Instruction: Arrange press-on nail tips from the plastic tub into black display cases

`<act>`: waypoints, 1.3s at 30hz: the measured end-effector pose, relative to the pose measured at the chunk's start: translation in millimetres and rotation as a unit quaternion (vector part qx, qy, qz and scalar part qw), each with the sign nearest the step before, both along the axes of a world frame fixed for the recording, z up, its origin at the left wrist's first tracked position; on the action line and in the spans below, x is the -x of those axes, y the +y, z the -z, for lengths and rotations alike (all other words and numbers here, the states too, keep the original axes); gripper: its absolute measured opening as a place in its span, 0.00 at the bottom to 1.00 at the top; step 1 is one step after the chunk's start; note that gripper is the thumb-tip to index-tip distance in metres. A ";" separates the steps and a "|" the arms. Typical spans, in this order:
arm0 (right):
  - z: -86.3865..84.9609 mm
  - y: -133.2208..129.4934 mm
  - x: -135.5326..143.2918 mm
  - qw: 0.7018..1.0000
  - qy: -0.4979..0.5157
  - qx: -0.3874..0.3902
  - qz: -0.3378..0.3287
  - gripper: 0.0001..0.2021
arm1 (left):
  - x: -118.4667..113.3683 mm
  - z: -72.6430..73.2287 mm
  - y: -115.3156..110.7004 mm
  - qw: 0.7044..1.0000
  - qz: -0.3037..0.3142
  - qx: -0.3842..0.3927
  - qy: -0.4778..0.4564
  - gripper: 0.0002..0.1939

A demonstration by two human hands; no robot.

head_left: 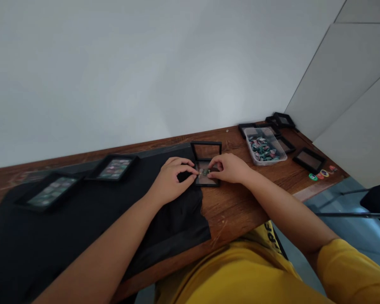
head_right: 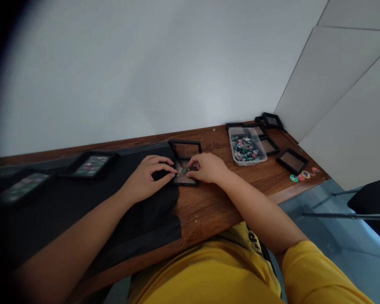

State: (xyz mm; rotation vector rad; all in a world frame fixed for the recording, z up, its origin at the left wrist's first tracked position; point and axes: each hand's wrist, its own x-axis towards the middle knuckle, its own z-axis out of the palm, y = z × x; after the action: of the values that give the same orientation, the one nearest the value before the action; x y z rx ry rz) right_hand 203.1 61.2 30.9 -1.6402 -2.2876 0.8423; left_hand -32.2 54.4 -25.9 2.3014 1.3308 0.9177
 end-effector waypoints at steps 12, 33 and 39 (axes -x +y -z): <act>2.4 0.9 0.6 1.000 0.014 -0.006 -0.004 0.13 | 2.7 7.9 3.5 1.000 -0.004 0.026 0.007 0.21; 1.9 0.9 0.4 1.000 0.009 0.001 0.001 0.13 | -2.9 11.5 3.3 0.999 -0.016 0.029 0.033 0.22; 1.1 0.6 0.8 1.000 0.010 0.004 -0.001 0.12 | -3.1 12.4 3.8 0.999 -0.018 0.033 0.032 0.20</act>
State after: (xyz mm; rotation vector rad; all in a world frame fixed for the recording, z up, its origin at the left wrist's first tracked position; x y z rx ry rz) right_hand 202.3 61.7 29.8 -1.6263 -2.2753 0.8646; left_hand -29.1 58.2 -38.3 2.2806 1.4105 0.8047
